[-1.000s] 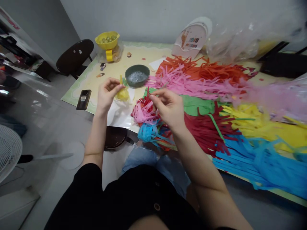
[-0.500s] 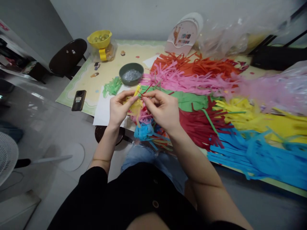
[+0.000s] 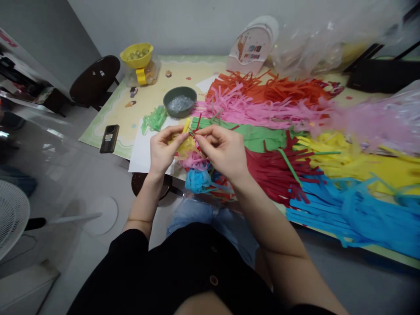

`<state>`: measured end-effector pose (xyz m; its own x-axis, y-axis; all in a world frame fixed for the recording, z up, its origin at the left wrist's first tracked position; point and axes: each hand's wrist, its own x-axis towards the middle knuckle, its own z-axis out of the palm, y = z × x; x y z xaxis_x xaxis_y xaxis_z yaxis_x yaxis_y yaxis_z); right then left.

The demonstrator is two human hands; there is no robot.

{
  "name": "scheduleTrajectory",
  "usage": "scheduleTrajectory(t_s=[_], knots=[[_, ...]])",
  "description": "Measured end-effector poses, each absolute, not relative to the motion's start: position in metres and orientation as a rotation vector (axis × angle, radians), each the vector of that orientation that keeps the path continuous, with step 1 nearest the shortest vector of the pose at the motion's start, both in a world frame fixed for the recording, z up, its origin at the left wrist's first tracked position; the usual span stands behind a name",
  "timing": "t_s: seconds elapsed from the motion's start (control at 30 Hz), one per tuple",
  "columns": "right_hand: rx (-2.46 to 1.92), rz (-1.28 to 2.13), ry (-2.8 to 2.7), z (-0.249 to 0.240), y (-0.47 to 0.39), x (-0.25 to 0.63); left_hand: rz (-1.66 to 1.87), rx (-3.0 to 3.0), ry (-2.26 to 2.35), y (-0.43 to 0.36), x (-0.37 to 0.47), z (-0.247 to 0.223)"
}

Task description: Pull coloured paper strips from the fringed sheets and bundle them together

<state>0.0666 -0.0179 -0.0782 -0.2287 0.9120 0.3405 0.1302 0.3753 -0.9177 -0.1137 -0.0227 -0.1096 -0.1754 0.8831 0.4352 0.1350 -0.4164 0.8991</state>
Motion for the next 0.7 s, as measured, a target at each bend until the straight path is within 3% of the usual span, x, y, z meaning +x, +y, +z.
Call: scheduleTrajectory(t_s=[0.27,0.47,0.7], knots=[[-0.943,1.017,-1.615,-0.076,-0.018,0.065,1.638,1.618,1.207,-0.026,-0.109,-0.104],[-0.776,1.437,-1.527,-0.089,-0.006,0.068,1.567,2.160,1.289,-0.042,-0.106,-0.103],[-0.859,1.096,-1.508,-0.112,0.002,0.069,1.194,2.367,1.437,-0.049,-0.111,-0.120]])
